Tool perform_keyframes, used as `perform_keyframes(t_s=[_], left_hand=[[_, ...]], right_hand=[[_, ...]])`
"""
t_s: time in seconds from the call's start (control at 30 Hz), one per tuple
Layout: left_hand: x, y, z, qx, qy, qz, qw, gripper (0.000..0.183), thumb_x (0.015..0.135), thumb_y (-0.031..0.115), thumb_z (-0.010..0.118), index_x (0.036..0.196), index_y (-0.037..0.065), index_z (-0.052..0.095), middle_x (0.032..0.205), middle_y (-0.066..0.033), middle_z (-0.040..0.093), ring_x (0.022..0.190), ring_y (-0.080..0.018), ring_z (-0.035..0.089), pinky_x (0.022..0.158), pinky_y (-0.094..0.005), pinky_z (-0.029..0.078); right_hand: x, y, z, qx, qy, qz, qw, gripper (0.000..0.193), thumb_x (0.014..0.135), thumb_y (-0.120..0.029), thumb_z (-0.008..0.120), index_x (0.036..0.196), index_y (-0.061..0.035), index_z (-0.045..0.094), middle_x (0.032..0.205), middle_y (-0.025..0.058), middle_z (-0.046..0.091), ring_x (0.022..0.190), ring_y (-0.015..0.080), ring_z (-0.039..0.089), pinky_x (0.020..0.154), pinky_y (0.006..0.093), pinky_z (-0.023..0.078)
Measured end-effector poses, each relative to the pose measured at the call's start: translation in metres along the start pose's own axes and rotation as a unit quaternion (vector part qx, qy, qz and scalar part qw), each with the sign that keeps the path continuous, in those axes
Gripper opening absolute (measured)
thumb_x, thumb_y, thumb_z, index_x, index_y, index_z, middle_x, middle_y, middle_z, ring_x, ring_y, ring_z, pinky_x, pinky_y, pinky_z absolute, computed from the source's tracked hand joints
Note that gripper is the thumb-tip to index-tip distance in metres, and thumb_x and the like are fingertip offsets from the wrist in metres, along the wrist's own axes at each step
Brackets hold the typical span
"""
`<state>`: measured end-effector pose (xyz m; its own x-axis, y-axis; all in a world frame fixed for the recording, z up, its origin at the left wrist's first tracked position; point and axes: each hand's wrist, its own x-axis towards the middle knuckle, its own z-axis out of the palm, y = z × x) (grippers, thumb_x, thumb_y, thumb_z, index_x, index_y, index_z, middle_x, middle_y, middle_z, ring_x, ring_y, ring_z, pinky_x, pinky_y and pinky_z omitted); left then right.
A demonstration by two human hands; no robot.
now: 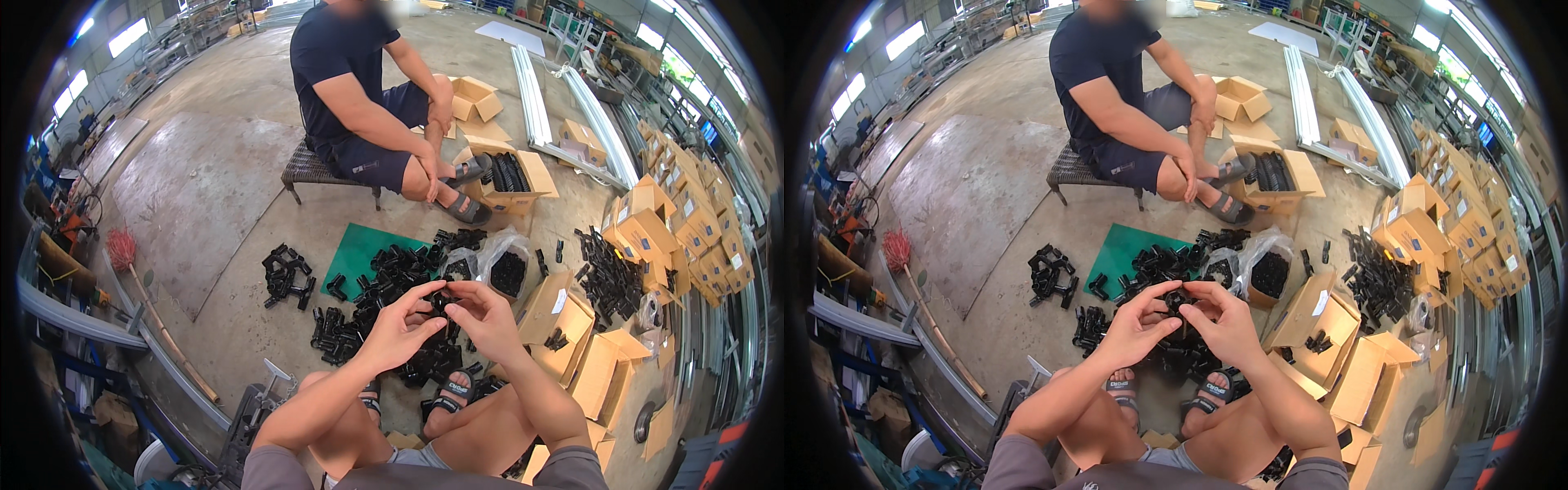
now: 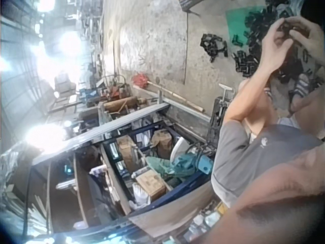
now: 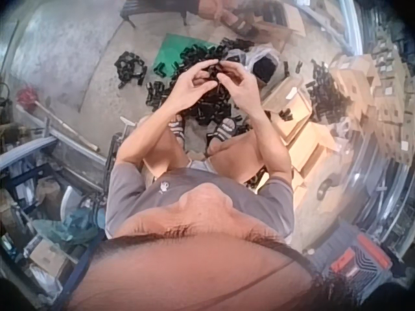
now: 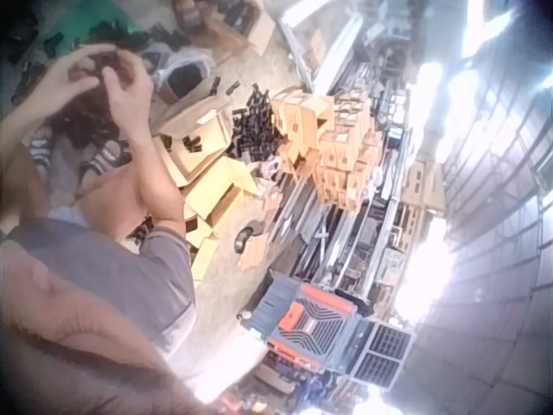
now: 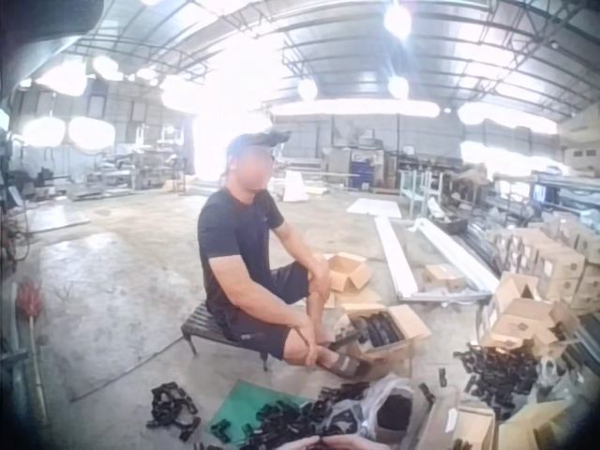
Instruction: The person picks up black plastic connectors from a pile, turns them over in their hands, and places them into cardboard boxes.
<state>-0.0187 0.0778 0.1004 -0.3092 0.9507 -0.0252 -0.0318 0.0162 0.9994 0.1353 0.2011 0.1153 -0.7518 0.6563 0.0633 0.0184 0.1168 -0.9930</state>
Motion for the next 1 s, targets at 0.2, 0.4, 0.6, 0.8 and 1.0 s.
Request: perform_keyframes(t_s=[0.2,0.4,0.6,0.8,1.0], left_hand=[[0.0,0.005,0.002,0.031,-0.017,-0.013,0.999,0.06,0.092,0.004,0.073,0.146,0.013,0.05,0.114,-0.0084,0.066,0.101,-0.0134,0.065,0.089,-0.028,0.054],[-0.005,0.008,0.001,-0.02,-0.028,-0.023,0.999,0.065,0.088,0.0,0.076,0.146,0.009,0.049,0.116,-0.0092,0.066,0.1,-0.0143,0.067,0.086,-0.0282,0.056],[-0.001,-0.002,0.001,-0.114,-0.01,-0.006,0.993,0.06,0.09,0.007,0.076,0.145,0.012,0.05,0.107,-0.0087,0.065,0.092,-0.014,0.069,0.081,-0.0284,0.059],[0.01,0.009,0.001,-0.325,0.075,-0.067,0.94,0.052,0.098,0.006,0.065,0.146,0.013,0.045,0.113,-0.0088,0.063,0.1,-0.0164,0.067,0.083,-0.032,0.061],[0.012,-0.001,0.01,-0.367,0.096,-0.089,0.921,0.051,0.102,0.01,0.062,0.148,0.016,0.041,0.115,-0.0074,0.062,0.099,-0.0152,0.065,0.081,-0.0309,0.06]], right_hand=[[-0.003,0.003,-0.003,0.001,-0.003,0.005,1.0,0.035,0.095,-0.01,0.07,0.127,0.0017,0.062,0.114,0.008,0.07,0.098,0.0092,0.064,0.085,0.0257,0.053],[-0.003,0.001,0.0,0.057,-0.013,0.034,0.998,0.033,0.096,-0.006,0.068,0.127,0.0014,0.061,0.113,0.0091,0.07,0.1,0.011,0.065,0.086,0.0259,0.053],[-0.001,-0.005,0.003,-0.009,0.0,-0.011,1.0,0.04,0.093,-0.01,0.072,0.13,0.0001,0.06,0.111,0.0115,0.071,0.097,0.0112,0.067,0.082,0.027,0.054],[-0.003,-0.008,0.001,-0.225,-0.046,-0.224,0.947,0.058,0.08,-0.021,0.084,0.13,-0.0022,0.061,0.13,0.0153,0.064,0.103,0.0303,0.068,0.089,0.0372,0.057],[0.005,0.005,0.003,-0.369,0.026,-0.313,0.875,0.05,0.078,-0.022,0.08,0.122,-0.0003,0.067,0.115,0.011,0.071,0.091,0.0282,0.066,0.078,0.0381,0.054]])
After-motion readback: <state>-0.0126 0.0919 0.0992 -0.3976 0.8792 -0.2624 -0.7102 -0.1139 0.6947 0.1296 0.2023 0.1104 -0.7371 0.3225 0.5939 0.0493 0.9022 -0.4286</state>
